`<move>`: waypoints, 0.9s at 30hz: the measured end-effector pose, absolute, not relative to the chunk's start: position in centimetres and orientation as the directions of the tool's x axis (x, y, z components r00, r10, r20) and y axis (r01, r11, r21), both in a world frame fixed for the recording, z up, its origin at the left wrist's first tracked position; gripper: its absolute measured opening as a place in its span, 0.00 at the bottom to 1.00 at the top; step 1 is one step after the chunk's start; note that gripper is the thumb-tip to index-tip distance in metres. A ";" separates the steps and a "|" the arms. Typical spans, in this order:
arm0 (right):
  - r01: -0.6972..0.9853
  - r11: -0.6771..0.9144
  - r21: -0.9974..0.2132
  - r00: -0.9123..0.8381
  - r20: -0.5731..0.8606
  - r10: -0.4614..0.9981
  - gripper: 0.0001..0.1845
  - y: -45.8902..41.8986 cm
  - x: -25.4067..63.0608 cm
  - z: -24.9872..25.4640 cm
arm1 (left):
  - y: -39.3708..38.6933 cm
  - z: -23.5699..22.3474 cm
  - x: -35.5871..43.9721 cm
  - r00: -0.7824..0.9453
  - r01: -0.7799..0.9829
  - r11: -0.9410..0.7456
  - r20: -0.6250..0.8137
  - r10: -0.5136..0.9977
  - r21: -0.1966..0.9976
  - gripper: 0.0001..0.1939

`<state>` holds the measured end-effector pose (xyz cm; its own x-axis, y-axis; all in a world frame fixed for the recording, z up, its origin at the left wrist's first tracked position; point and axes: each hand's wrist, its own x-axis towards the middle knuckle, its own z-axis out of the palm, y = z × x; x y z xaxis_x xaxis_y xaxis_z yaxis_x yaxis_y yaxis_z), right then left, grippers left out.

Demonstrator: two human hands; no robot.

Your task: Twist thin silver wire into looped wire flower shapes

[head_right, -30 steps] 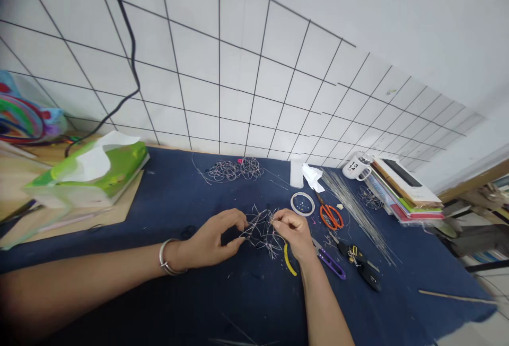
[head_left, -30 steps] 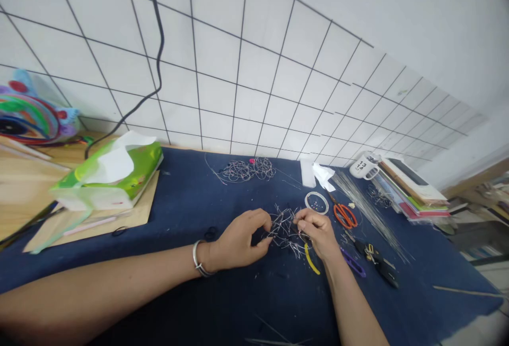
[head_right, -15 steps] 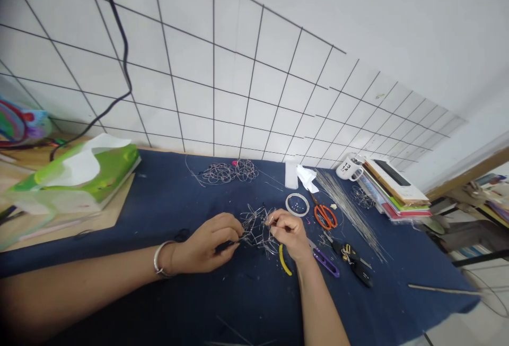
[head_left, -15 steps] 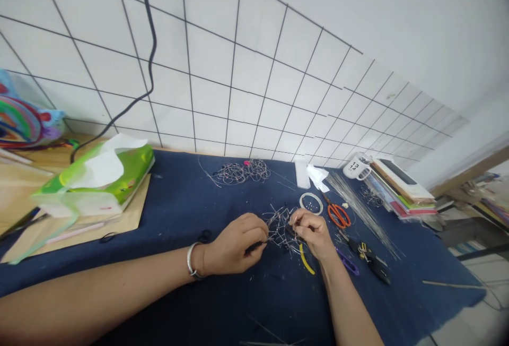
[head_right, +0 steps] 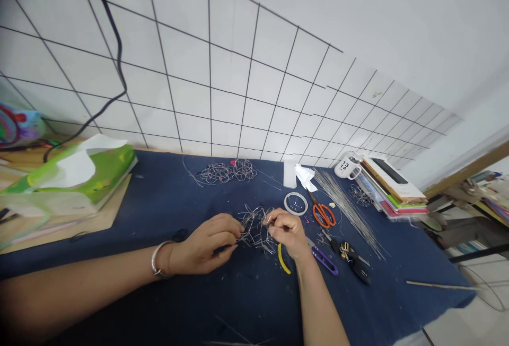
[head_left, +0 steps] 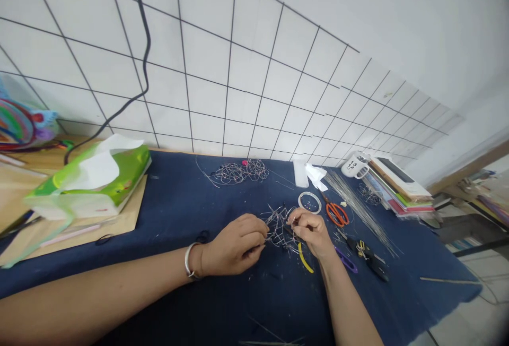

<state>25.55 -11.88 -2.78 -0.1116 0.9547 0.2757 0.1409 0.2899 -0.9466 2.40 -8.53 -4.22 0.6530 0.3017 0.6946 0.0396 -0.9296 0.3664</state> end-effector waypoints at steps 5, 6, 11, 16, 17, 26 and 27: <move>0.134 0.270 -0.953 -0.104 0.257 0.961 0.17 -11.9 25.6 -2.8 | -8.6 -4.3 2.3 0.642 0.035 -0.915 0.692 0.329 0.402 0.08; 0.131 0.263 -0.956 -0.102 0.251 0.963 0.16 -12.0 25.6 -2.7 | -8.6 -4.4 2.3 0.641 0.035 -0.909 0.689 0.340 0.416 0.08; 0.101 0.229 -0.968 -0.097 0.220 0.971 0.13 -11.9 25.7 -2.8 | -8.5 -4.5 2.3 0.612 0.030 -0.830 0.646 0.456 0.558 0.06; 0.105 0.183 -0.978 -0.078 0.175 0.981 0.12 -11.7 25.6 -3.0 | -8.3 -4.1 2.3 0.544 0.048 -0.688 0.559 0.626 0.724 0.03; 0.110 0.171 -0.979 -0.086 0.162 0.983 0.13 -11.7 25.6 -3.0 | -8.3 -4.0 2.3 0.536 0.055 -0.670 0.544 0.646 0.740 0.02; 0.060 0.135 -0.989 -0.183 0.122 0.976 0.13 -12.0 25.5 -2.4 | -8.0 -3.6 2.4 0.496 0.085 -0.578 0.469 0.731 0.812 0.03; 0.060 0.131 -0.990 -0.193 0.118 0.974 0.13 -12.0 25.5 -2.4 | -7.9 -3.6 2.4 0.487 0.092 -0.562 0.455 0.746 0.822 0.04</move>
